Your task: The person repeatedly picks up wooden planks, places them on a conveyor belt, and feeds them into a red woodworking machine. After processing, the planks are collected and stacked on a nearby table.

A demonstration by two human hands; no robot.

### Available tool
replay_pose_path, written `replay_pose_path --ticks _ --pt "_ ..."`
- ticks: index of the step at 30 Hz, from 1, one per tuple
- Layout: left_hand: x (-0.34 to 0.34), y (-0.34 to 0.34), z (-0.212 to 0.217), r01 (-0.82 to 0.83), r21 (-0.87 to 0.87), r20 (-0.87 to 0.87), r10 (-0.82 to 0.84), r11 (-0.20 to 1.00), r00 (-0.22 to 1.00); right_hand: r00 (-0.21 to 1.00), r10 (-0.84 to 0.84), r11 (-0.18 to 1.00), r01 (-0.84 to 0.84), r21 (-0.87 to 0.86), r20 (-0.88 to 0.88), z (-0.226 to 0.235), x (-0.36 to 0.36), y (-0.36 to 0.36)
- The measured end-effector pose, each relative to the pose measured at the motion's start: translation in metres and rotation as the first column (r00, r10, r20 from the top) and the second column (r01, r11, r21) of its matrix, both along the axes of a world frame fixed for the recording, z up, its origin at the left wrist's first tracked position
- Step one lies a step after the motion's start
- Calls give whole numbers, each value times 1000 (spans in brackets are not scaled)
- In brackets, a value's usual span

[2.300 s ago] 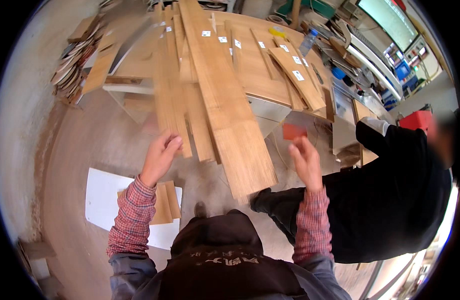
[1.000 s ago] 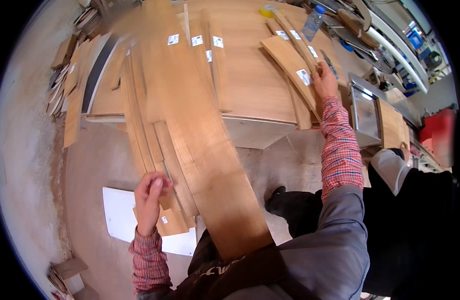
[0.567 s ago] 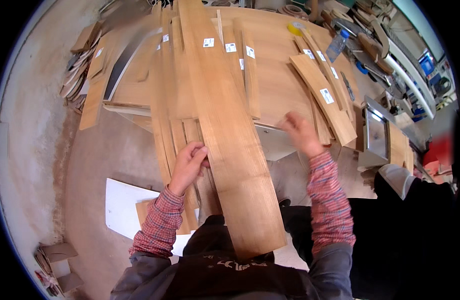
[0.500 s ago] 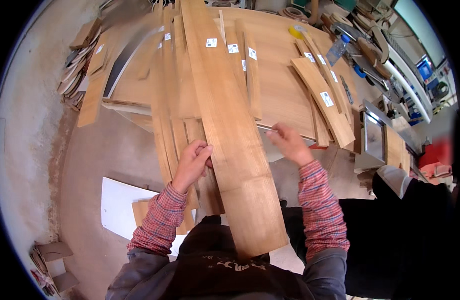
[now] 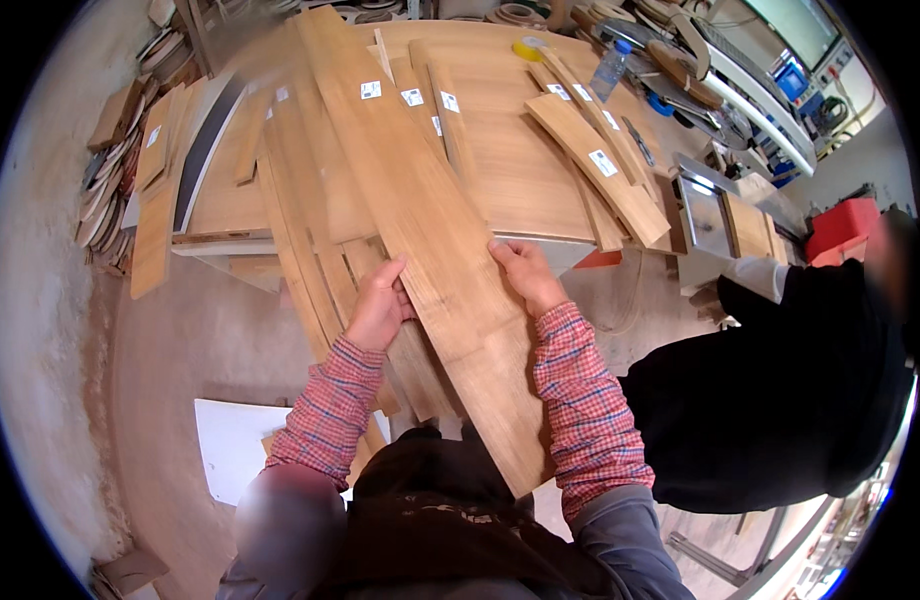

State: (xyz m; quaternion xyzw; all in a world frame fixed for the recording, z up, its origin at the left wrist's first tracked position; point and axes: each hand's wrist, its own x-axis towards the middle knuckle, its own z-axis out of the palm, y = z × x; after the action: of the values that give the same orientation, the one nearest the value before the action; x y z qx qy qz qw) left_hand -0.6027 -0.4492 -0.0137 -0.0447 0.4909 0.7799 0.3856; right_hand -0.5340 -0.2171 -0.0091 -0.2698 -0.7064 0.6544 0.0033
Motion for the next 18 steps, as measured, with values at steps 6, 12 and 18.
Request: replay_pose_path --ticks 6,12,18 --pt "-2 9 -2 -40 82 46 36 996 998 1000 -13 989 14 145 -3 2 25 12" --pt "0 33 -4 -214 352 142 174 911 975 999 -43 995 41 -91 -20 12 67 2" --pt "34 70 -9 -342 199 -23 354 918 935 1000 -23 1000 23 8 -10 21 105 28"
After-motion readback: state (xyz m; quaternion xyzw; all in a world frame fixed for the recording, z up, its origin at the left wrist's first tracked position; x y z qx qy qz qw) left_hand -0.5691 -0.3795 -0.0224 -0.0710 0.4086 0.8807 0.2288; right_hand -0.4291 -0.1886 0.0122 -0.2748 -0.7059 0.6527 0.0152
